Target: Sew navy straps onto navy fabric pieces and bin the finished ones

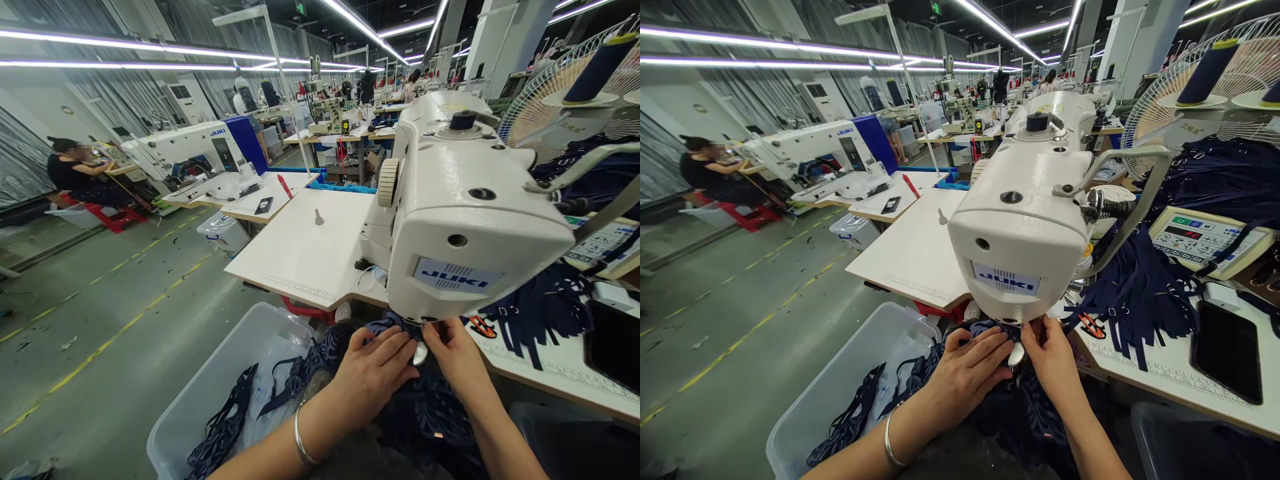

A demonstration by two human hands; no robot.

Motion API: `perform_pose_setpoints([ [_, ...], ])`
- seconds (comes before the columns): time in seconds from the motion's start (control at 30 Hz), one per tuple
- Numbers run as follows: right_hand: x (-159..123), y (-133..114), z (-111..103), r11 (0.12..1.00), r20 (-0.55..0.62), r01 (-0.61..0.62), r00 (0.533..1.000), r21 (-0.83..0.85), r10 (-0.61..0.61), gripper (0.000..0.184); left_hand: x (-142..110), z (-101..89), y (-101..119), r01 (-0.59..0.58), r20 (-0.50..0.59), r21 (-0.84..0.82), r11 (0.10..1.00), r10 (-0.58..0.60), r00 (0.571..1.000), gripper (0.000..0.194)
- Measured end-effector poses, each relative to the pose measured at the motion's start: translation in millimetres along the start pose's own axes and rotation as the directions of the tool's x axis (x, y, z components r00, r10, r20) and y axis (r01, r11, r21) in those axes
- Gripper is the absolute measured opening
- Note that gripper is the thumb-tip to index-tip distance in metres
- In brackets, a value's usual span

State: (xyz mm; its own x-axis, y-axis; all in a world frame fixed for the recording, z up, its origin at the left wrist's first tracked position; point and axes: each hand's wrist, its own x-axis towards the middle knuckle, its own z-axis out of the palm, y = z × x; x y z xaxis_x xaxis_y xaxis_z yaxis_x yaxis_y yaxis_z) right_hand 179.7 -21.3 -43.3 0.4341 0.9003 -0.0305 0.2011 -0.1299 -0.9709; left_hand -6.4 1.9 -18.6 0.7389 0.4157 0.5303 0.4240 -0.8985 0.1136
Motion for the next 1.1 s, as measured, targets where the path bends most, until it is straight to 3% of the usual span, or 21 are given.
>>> perform_pose_setpoints([
  [0.53, 2.6, 0.7, -5.5, 0.999, 0.073, -0.001, 0.997, -0.050, 0.005, 0.029, 6.0, -4.5, -1.4, -0.017, 0.026, 0.011, 1.000, 0.017, 1.000, 0.030],
  [0.73, 12.2, -3.7, -14.1, 0.987, 0.091, 0.018, 0.996, -0.160, -0.004, 0.024, 9.9, -7.5, 3.1, 0.008, 0.036, 0.042, 0.999, -0.009, 0.999, 0.030],
  [0.9, 26.4, -8.3, -17.0, 0.975, 0.136, 0.134, 0.985, -0.178, -0.110, 0.021, 9.9, -1.1, 6.4, 0.029, 0.029, 0.101, 0.994, -0.032, 0.999, 0.034],
  [1.1, 37.8, -2.3, -16.0, 0.960, 0.075, 0.224, 0.974, -0.167, -0.214, 0.020, 12.4, 1.3, 7.5, 0.045, 0.034, 0.103, 0.994, -0.048, 0.998, 0.036],
])
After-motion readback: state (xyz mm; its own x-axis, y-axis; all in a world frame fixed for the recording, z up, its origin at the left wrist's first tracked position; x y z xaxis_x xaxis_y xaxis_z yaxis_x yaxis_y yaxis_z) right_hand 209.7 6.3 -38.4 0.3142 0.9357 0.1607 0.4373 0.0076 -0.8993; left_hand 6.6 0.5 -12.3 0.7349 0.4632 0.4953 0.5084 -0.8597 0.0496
